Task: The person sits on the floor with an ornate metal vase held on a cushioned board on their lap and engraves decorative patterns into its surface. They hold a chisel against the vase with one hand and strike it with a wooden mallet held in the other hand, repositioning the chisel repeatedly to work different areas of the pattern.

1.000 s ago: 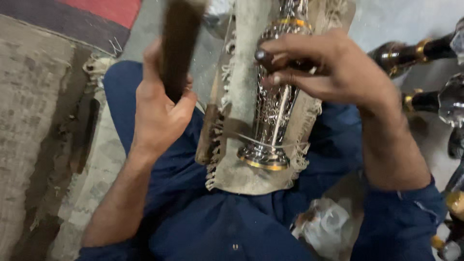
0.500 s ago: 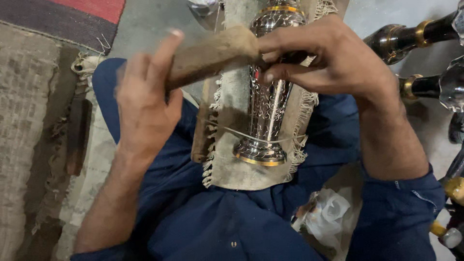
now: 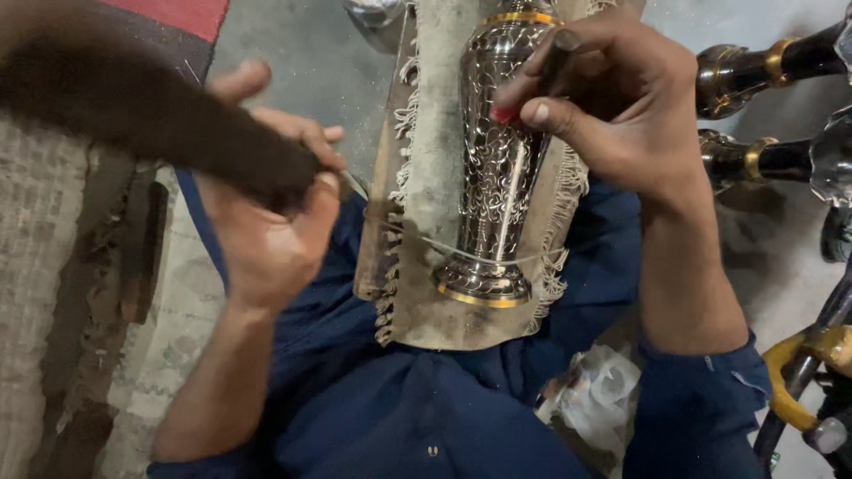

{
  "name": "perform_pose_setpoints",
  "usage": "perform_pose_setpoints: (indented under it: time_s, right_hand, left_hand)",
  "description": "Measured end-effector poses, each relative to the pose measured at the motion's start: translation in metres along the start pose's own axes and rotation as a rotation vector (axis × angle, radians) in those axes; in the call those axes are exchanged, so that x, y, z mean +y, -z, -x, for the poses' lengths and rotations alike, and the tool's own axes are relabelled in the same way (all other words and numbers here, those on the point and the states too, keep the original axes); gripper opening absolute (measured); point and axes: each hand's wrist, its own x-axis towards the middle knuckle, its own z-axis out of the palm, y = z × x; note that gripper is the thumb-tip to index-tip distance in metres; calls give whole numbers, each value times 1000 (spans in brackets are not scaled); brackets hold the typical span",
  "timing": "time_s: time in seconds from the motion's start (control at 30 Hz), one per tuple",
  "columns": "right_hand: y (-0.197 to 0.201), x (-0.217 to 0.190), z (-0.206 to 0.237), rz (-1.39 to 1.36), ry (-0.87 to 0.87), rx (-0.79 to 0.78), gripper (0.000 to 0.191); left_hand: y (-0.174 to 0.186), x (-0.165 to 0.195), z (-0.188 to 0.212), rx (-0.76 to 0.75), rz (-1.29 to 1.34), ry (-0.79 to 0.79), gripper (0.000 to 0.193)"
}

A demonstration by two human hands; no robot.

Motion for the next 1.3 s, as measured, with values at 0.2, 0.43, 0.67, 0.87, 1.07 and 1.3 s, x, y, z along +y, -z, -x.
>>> perform_pose_setpoints:
  time_s: [0.2, 0.43, 0.67, 0.87, 1.07, 1.3]
  right_hand:
    - [-5, -13, -9, 280, 54, -90, 38]
    - [-14, -13, -7, 427, 44, -34, 41]
    - [-12, -10, -7, 419, 23, -5, 43]
    - [-13, -10, -6, 415, 54, -3, 40]
    - [-14, -10, -5, 335, -12, -9, 36]
    - [-11, -9, -5, 368, 18, -30, 35]
  left_hand:
    - [-7, -29, 10, -48, 216, 26, 50]
    - [8, -30, 5, -125, 207, 201, 51]
    - [37, -16, -15, -274, -391, 180, 54]
    - [36, -8, -28, -213, -342, 155, 59]
    - [38, -6, -40, -304, -666, -102, 71]
    - [37, -6, -42, -343, -825, -142, 79]
